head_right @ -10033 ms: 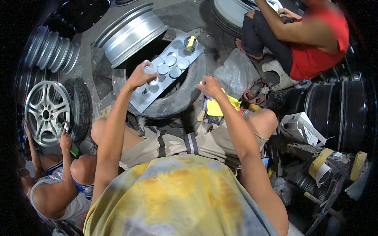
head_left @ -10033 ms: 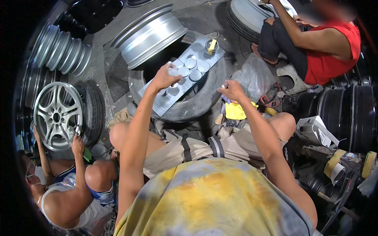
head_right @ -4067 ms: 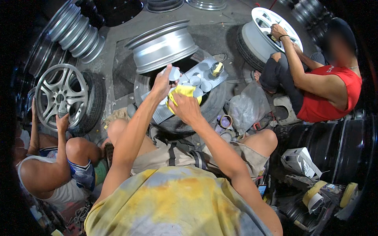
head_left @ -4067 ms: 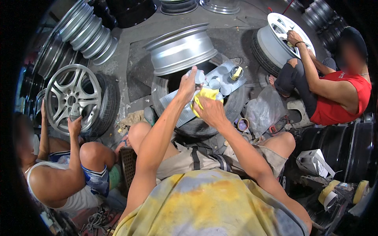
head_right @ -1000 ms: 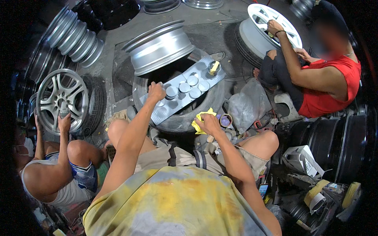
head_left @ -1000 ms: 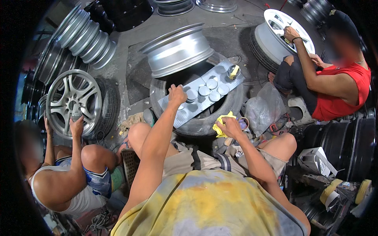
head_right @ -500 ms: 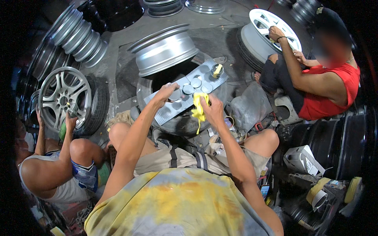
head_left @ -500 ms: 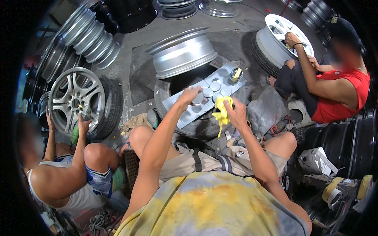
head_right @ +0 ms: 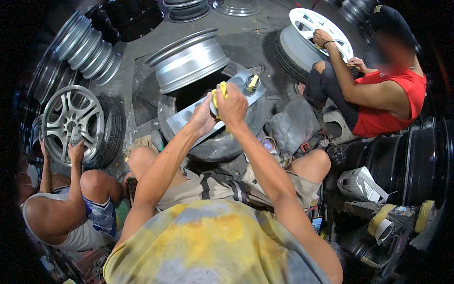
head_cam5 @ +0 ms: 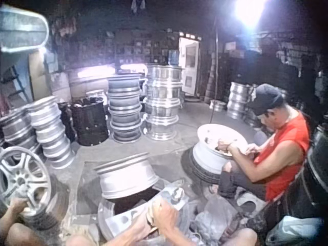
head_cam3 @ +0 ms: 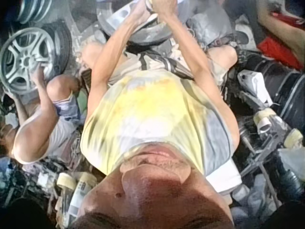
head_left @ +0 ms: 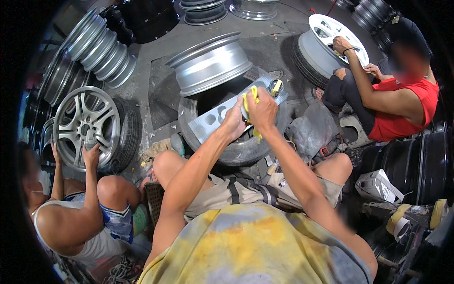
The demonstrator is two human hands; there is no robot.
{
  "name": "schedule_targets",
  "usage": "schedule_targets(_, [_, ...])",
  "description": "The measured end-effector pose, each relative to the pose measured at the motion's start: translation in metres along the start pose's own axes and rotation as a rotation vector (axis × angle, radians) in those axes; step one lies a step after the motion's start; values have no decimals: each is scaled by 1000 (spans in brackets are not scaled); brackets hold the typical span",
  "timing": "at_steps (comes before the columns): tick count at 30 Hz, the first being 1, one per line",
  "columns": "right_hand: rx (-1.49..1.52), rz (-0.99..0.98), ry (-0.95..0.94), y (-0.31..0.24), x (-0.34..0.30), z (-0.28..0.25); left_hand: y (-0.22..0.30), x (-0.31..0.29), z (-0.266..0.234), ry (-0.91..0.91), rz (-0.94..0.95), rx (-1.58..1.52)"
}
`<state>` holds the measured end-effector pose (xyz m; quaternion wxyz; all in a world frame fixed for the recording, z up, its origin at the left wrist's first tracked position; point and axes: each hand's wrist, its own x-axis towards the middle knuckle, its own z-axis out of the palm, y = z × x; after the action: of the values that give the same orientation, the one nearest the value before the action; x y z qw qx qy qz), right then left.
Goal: The person sits on the floor and prepares small circular wheel caps by applying adhesive tape to their edges. They handle the caps one at a time, peeling tape from a roll and wrapping it around the rim of each cap before placing it on a metal tray.
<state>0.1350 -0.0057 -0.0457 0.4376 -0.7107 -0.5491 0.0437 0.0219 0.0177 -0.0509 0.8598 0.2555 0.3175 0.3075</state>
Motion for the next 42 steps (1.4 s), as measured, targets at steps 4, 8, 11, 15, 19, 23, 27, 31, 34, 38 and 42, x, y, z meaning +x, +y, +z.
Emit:
schedule_targets(4, [54,-145,25,-19,-11,6,12,3,-17,-16,22,50])
schedule_targets(8, [-192,27,-169,44,19,-12,15,18,-34,-78,16,277])
schedule_targets(11, [-143,3,-426,71,-25,-19,32,25,-46,39,157,546])
schedule_targets(15, [85,133,-1146,53,-117,-27,36,39,-79,405,190,923])
schedule_targets(19, [72,172,-1013,77,-126,-1,30,55,-96,501,209,835])
schedule_targets(23, [10,0,-683,88,-73,56,67,21,-47,379,249,657])
schedule_targets(27, [-168,-82,-752,74,-28,100,89,-10,-31,255,245,671])
schedule_targets(31, [-320,-139,-870,78,-13,131,101,-22,-45,185,245,480])
schedule_targets(34, [-266,-122,-898,77,-9,131,104,-31,-54,163,263,292])
schedule_targets(38, [-85,-55,-819,69,-1,101,104,-33,-65,152,274,125])
schedule_targets(42, [492,86,-603,21,20,50,101,-32,-69,182,224,35])
